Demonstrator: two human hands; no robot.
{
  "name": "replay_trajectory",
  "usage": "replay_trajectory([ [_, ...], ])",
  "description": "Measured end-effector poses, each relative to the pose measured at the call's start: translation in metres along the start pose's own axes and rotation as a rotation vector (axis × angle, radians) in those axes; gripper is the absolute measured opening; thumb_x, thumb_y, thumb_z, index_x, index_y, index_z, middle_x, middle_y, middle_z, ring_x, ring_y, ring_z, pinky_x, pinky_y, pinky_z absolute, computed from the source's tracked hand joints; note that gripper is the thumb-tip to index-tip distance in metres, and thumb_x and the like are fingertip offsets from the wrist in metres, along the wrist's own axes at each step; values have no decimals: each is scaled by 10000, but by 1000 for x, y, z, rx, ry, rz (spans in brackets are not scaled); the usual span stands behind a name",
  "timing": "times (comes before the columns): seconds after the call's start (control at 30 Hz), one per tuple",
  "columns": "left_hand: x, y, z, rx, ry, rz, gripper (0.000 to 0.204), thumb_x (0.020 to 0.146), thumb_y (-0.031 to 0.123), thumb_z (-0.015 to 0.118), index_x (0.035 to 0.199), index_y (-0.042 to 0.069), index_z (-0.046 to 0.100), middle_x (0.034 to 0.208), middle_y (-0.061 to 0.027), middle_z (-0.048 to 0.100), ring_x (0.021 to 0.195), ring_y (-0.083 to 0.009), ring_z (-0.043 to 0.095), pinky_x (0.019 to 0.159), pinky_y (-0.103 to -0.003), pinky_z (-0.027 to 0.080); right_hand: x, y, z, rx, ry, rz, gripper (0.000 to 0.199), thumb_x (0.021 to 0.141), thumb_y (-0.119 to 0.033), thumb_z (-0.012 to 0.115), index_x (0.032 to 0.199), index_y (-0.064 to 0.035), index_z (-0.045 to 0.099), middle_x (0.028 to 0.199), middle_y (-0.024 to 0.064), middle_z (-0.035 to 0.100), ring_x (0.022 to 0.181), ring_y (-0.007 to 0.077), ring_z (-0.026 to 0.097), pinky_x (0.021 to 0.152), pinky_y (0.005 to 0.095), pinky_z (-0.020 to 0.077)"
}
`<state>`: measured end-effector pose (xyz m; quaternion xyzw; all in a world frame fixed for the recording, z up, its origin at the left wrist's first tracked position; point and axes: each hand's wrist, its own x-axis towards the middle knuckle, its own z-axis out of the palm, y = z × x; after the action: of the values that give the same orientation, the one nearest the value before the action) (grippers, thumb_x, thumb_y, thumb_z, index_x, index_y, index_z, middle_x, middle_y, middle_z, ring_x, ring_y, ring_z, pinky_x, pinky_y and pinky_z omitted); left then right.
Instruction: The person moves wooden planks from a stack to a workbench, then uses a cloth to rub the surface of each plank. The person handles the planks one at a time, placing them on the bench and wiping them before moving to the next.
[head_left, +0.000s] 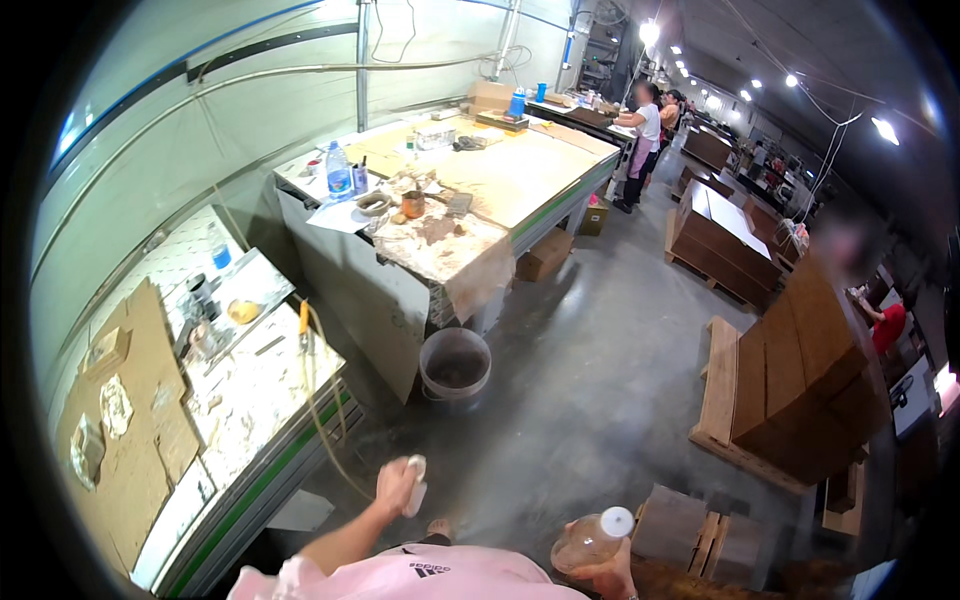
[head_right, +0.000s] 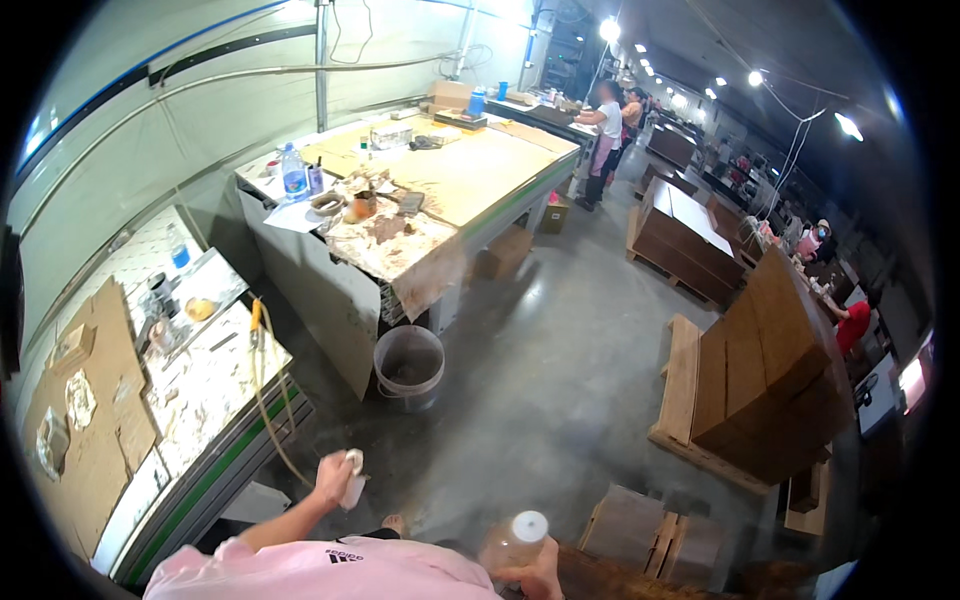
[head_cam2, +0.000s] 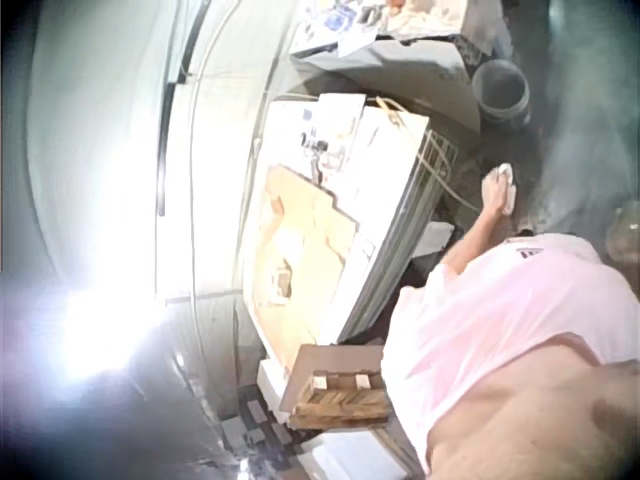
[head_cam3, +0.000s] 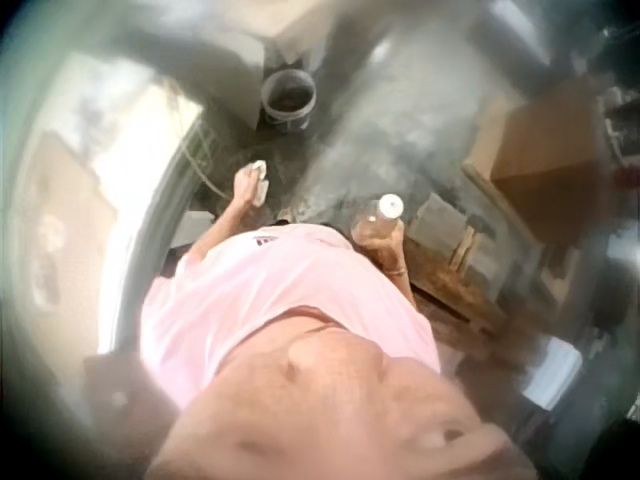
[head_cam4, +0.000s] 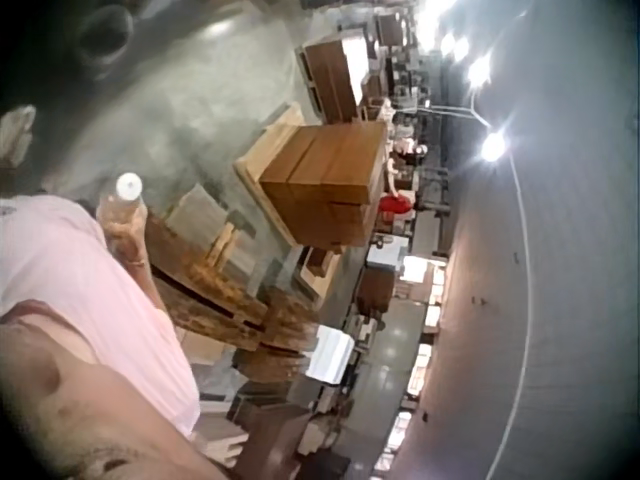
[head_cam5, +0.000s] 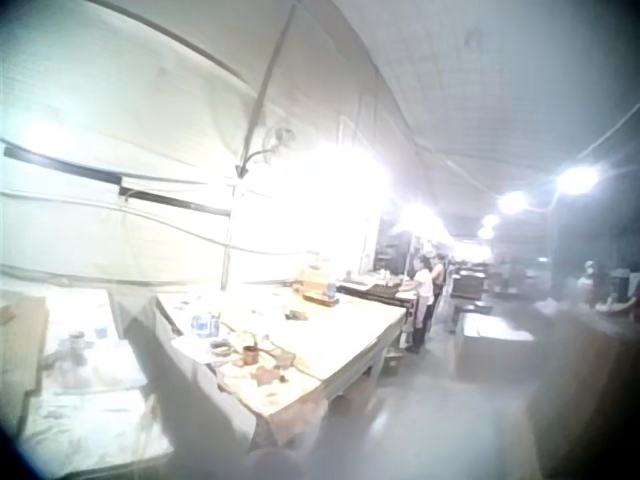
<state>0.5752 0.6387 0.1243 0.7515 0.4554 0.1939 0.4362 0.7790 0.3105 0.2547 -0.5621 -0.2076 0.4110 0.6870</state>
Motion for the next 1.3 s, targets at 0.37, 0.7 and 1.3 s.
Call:
replay_trajectory([
  [0.37, 337, 149, 137, -480, -49, 121, 252, 898, 242, 540, 917, 21, 659, 768, -64, 659, 698, -129, 616, 648, -303, 510, 243, -36, -76, 107, 318, -101, 687, 587, -188, 636, 1252, -67, 518, 1198, 120, 592, 1043, 253, 588, 900, 442, 467],
  [0.7, 509, 309, 176, -387, 127, 113, 286, 917, 264, 544, 1096, 59, 633, 902, -104, 691, 797, -169, 648, 737, -313, 508, 503, -124, -258, 270, -302, 158, 602, 932, -582, 330, 1348, -180, 495, 1341, 78, 521, 1160, 242, 501, 981, 503, 375],
  [1.3, 914, 230, 74, 96, 374, -218, 263, 844, 239, 582, 1021, 59, 653, 887, -191, 673, 866, -383, 637, 752, -429, 503, 893, -255, -133, -167, 59, -135, 518, 663, -71, 765, 1131, -31, 544, 1044, 115, 572, 907, 223, 575, 734, 360, 513],
])
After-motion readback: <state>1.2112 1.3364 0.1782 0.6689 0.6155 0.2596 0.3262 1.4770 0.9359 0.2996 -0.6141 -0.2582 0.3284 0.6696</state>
